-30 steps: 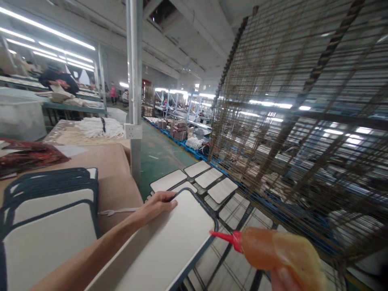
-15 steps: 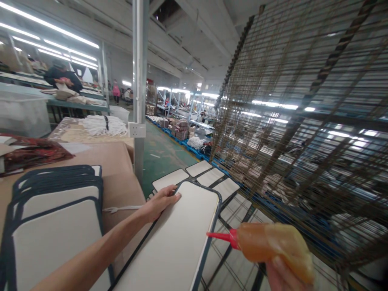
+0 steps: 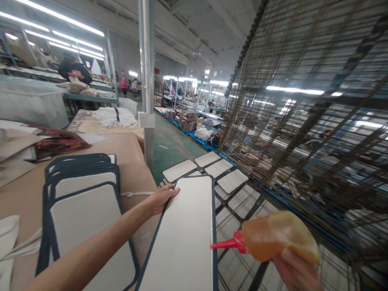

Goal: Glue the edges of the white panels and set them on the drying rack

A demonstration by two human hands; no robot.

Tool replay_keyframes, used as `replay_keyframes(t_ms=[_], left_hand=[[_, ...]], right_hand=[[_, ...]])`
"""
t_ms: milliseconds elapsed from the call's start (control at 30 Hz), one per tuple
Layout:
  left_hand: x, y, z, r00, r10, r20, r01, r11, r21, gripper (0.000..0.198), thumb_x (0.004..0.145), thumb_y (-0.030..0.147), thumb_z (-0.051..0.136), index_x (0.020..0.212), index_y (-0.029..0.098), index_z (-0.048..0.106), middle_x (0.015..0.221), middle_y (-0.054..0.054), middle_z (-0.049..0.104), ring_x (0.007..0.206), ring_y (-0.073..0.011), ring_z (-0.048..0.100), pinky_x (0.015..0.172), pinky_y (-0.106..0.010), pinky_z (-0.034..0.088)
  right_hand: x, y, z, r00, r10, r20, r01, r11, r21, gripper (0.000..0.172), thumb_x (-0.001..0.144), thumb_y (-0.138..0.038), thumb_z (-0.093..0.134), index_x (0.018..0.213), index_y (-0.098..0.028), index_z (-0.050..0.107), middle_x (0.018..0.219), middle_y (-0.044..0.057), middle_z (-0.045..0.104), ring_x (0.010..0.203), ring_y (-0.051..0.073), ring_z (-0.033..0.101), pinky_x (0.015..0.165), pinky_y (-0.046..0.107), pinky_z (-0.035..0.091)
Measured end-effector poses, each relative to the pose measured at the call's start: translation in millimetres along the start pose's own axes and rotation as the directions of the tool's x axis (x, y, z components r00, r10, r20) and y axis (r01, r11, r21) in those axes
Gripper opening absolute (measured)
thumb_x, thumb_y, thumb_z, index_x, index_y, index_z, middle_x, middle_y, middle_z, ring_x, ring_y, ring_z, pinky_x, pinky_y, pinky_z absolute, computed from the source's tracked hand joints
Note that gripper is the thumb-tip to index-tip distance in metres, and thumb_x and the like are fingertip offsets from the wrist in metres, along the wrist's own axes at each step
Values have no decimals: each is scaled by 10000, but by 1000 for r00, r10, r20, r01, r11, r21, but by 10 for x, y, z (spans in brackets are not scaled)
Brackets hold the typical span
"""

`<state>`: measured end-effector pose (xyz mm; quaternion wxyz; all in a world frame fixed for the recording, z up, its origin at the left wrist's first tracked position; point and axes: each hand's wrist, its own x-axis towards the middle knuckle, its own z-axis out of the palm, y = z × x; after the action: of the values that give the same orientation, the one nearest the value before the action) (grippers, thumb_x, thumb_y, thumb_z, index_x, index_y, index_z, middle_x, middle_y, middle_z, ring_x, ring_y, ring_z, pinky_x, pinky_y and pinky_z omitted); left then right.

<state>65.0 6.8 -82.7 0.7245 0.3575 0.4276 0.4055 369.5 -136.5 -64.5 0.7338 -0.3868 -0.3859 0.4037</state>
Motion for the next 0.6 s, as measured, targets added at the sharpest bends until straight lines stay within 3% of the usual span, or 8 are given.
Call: replay_keyframes(t_ms=[133, 267, 333, 433, 600], left_hand=[[-76, -167, -117, 996, -85, 26, 86, 996, -30, 364, 682, 239, 752, 899, 167, 468, 694, -21, 661, 557, -162, 637, 531, -268, 528], [-135, -325, -219, 990, -138, 35, 139, 990, -31, 349, 710, 229, 735, 933, 155, 477, 763, -50, 681, 603, -171, 652, 566, -282, 547], [-155, -394, -266, 988, -151, 24, 152, 988, -34, 343, 718, 228, 729, 939, 148, 479, 764, -54, 680, 604, -169, 649, 562, -278, 548], [-182, -480, -328, 985, -174, -4, 174, 984, -41, 375, 723, 228, 727, 985, 147, 472, 778, -54, 675, 622, -170, 646, 561, -279, 550], [-231, -601, -388, 984, -175, -40, 174, 984, -22, 432, 759, 252, 697, 1091, 161, 436, 897, -69, 670, 722, -167, 652, 621, -257, 548]], right_hand=[[-146, 7, 51, 992, 106, 73, -105, 994, -10, 731, 542, -294, 799, 1215, -300, 517, 988, 105, 681, 910, 346, 637, 799, 532, 510], [-332, -21, 189, 973, 229, -1, -229, 973, 29, 768, 465, -325, 848, 1165, -315, 532, 999, 79, 676, 988, 340, 609, 845, 506, 486], [-401, -26, 226, 962, 271, 36, -271, 962, 4, 753, 443, -361, 858, 1129, -308, 554, 969, 77, 682, 991, 345, 606, 846, 511, 482], [-470, -8, 228, 949, 297, 104, -296, 955, -33, 707, 449, -399, 852, 1096, -318, 577, 961, 76, 683, 1008, 353, 595, 842, 538, 475], [-532, 19, 263, 937, 332, 113, -328, 943, -50, 685, 428, -372, 859, 1061, -316, 602, 966, 77, 678, 972, 358, 607, 812, 527, 492]])
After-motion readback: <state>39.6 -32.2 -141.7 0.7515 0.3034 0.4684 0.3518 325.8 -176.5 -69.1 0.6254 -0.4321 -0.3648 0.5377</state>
